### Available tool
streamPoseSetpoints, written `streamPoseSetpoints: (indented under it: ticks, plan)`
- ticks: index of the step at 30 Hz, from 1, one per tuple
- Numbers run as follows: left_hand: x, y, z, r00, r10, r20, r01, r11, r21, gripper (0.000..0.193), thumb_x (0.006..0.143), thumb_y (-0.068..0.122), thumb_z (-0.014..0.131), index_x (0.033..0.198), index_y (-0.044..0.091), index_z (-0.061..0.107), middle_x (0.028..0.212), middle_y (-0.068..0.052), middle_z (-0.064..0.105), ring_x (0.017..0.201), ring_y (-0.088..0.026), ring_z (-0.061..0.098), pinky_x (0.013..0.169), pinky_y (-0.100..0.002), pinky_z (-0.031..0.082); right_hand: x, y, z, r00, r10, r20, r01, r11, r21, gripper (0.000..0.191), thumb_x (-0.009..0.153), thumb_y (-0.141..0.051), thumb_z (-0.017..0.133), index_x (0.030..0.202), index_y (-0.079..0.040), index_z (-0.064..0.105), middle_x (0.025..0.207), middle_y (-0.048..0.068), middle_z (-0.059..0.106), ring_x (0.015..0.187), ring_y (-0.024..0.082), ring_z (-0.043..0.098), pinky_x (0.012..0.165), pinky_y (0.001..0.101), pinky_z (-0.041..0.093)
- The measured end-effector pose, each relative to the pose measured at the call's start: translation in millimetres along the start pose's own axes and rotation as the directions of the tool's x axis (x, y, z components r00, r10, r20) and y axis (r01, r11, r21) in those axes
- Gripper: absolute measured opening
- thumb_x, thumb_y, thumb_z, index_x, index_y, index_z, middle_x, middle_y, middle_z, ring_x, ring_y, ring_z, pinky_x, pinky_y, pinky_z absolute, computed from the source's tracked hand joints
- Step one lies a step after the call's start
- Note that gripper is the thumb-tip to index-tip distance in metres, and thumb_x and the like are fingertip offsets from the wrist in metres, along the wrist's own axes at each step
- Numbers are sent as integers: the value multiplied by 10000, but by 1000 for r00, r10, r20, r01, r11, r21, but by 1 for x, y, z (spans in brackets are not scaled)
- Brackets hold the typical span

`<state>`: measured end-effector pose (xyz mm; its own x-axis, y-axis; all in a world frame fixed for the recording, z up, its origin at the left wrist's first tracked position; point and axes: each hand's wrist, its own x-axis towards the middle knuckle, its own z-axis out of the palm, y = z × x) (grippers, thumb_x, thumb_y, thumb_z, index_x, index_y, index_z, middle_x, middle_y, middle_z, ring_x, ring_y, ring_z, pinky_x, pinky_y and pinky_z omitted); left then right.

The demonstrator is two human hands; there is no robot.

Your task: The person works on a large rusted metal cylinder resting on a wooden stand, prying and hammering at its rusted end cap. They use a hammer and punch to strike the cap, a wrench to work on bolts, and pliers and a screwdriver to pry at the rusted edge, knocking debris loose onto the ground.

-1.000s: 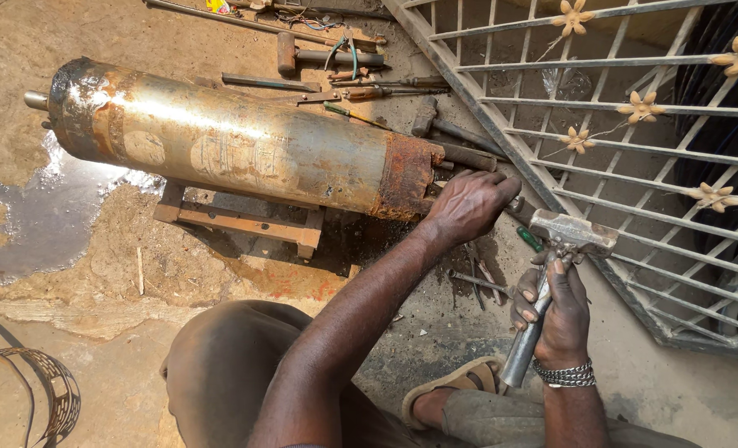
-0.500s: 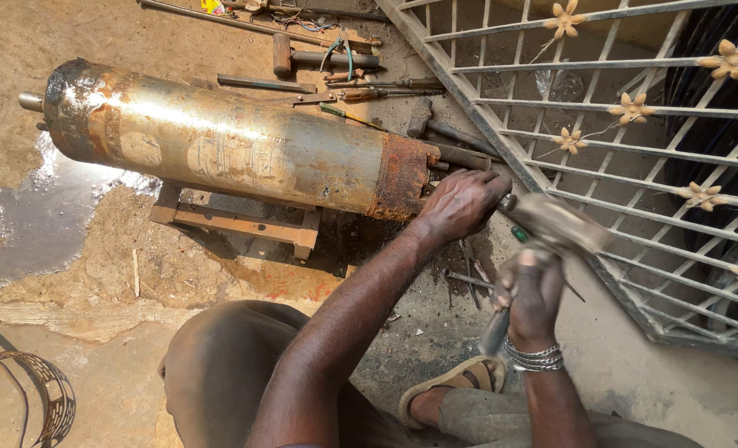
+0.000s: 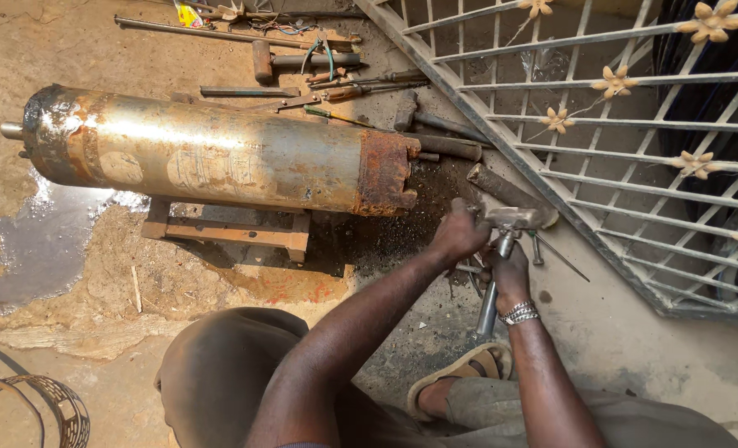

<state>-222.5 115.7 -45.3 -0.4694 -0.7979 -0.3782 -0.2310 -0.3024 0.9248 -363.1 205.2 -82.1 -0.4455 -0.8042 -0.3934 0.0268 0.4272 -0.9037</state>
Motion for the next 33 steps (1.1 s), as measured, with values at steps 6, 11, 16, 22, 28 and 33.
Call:
streamPoseSetpoints:
  ticks: [6, 11, 16, 22, 28, 33]
  plan:
    - [-5, -83, 16, 866, -457, 204, 493, 850, -187, 601, 946, 242, 603, 1336, -193, 465, 805, -111, 409, 492, -148, 376, 385, -373, 343, 34, 107, -37, 977, -9, -213, -170, 569, -805, 462, 823, -221, 787, 1250, -178, 615, 1056, 132, 731, 936, 335, 694, 776, 464, 542]
    - [7, -97, 84, 758, -647, 82, 605, 651, -458, 670, 1024, 164, 530, 1462, -125, 115, 963, -210, 538, 609, -295, 575, 563, -493, 557, 59, 114, -73, 947, -15, -320, -285, 412, -865, 499, 856, -203, 740, 1327, -249, 583, 1169, 122, 715, 1074, 359, 678, 875, 509, 545]
    - [21, -98, 154, 892, -444, 82, 330, 518, -789, 546, 982, 122, 515, 1485, 23, 327, 1155, -217, 601, 851, -274, 590, 644, -385, 532, 96, 113, -98, 900, -329, -284, -100, 479, -872, 447, 801, -155, 737, 1234, -214, 643, 1192, 106, 690, 1093, 352, 663, 895, 496, 544]
    - [36, -75, 155, 935, -348, -73, 246, 780, -575, 624, 915, -88, 499, 1491, 90, 337, 1389, -188, 532, 1187, -291, 574, 925, -384, 546, 116, 135, -77, 922, -387, -31, 197, 535, -822, 179, 1000, -197, 705, 1179, -211, 708, 1284, 39, 660, 1089, 269, 704, 837, 421, 624]
    - [35, 7, 36, 909, 276, -311, -281, 959, 31, 332, 956, -84, 487, 1192, 56, 674, 1045, -93, 735, 774, -193, 692, 657, -345, 633, 100, 120, -29, 990, -141, -10, 40, 344, -938, 773, 792, -189, 736, 1476, -60, 400, 1503, 163, 390, 1003, 329, 681, 623, 376, 623]
    - [2, 69, -149, 386, 892, -237, -623, 441, 646, 251, 1018, -106, 574, 1216, 25, 652, 1154, -117, 703, 1049, -200, 735, 940, -331, 658, 106, 97, -24, 996, 57, -75, -92, 437, -895, 714, 919, -234, 702, 1538, -176, 353, 1562, 195, 331, 1093, 398, 657, 758, 483, 612]
